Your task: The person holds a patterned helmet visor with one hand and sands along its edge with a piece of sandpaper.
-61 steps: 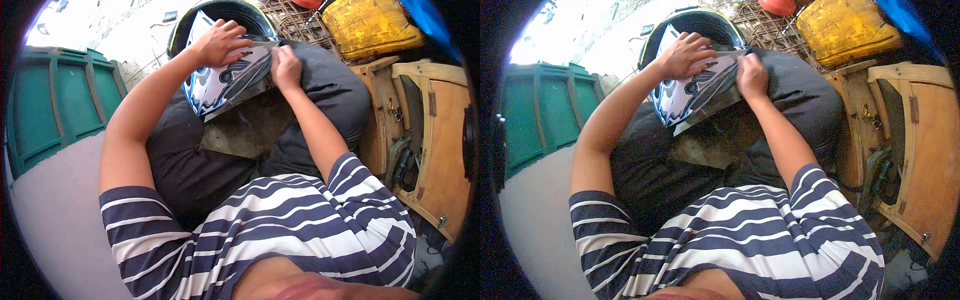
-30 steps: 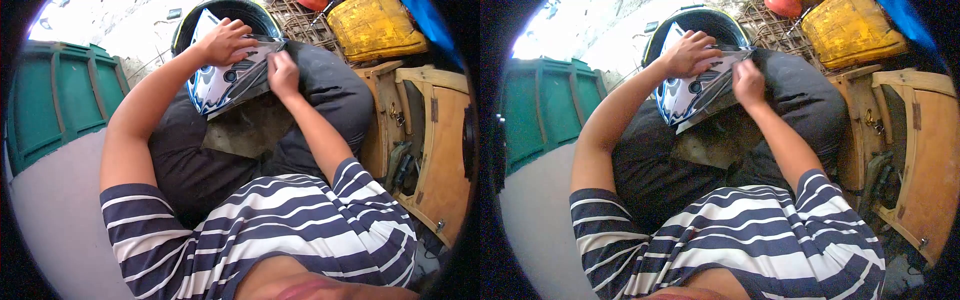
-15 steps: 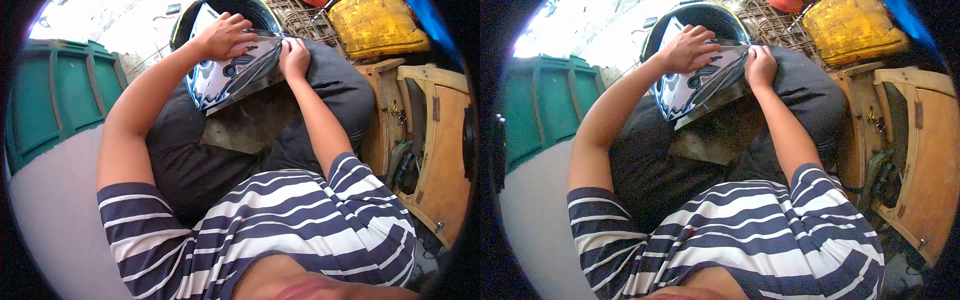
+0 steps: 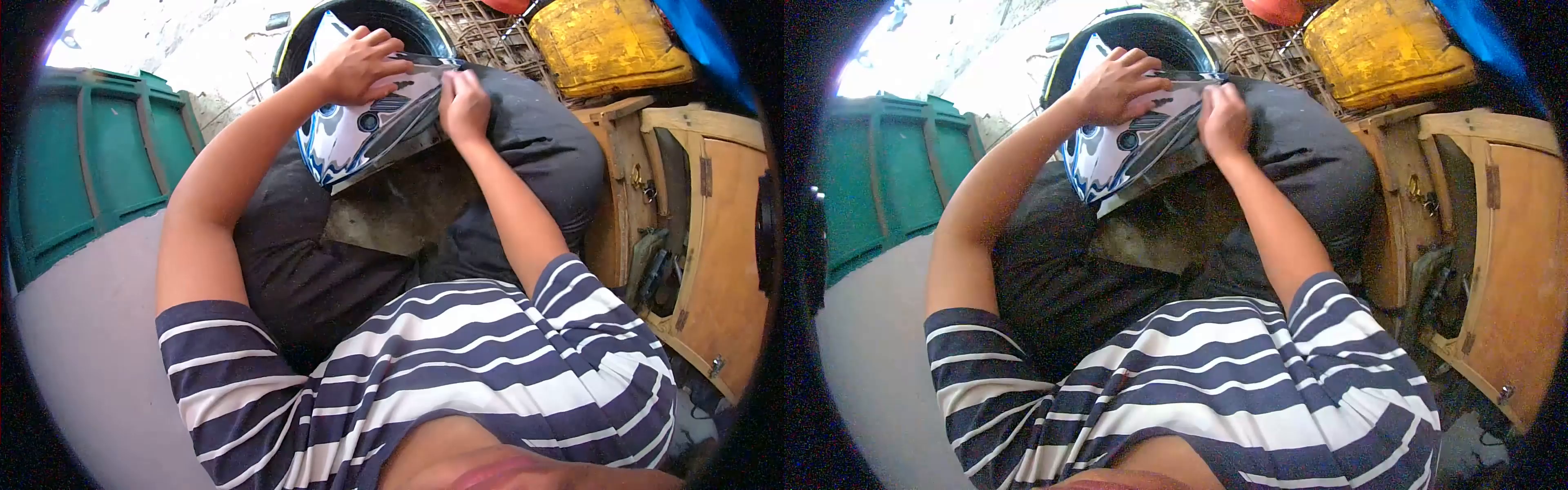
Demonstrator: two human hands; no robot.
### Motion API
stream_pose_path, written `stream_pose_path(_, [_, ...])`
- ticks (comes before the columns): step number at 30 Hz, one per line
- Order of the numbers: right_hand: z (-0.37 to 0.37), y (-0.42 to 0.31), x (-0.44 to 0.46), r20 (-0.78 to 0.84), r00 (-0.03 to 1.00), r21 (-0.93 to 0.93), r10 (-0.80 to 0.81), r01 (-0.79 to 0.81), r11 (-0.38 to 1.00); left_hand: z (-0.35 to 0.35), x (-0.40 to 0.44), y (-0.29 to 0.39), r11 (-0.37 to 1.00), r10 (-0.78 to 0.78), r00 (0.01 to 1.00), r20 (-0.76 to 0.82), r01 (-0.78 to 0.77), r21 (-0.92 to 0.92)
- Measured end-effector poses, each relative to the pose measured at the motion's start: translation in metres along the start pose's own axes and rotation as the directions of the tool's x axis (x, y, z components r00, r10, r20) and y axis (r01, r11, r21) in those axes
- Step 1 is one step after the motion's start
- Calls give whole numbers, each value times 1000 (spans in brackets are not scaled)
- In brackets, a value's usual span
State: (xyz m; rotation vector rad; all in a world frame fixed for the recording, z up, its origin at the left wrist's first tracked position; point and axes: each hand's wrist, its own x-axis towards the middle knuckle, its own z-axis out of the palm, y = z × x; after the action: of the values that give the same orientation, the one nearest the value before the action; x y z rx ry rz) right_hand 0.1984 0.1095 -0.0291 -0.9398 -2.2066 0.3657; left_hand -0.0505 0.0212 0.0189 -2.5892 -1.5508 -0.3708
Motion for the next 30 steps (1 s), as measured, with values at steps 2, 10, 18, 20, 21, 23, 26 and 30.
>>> stream_pose_path(2, [4, 7, 9, -73, 997, -32, 18, -20, 999, -1, -2, 2, 1000, -11, 1000, 6, 11, -11])
stream_pose_path(10, [2, 1, 12, -34, 999, -46, -30, 28, 999, 0, -1, 1, 1000, -1, 1000, 0, 1, -9])
stream_pose_path(18, [4, 4, 10, 0, 1000, -67, 1, -1, 998, 3, 0, 1, 1000, -11, 1000, 8, 11, -18])
stream_pose_path(20, [7, 6, 12, -54, 998, -62, -16, 13, 998, -3, -1, 2, 1000, -14, 999, 36, 15, -21])
stream_pose_path(21, [5, 1, 8, -13, 1000, -79, -15, 14, 997, -4, -3, 1, 1000, -14, 999, 40, 15, -24])
stream_pose_path(23, [5, -12, -8, 29, 992, -9, -122, 122, 992, -2, -1, 1, 999, -14, 1000, 27, 14, -28])
stream_pose_path(26, [5, -1, 7, -20, 998, -33, -66, 66, 997, 3, 1, -2, 1000, 4, 1000, -9, -5, -17])
stream_pose_path(30, [7, -16, -3, 11, 998, 8, -67, 67, 998, 2, -5, 0, 1000, 14, 1000, 3, -14, -24])
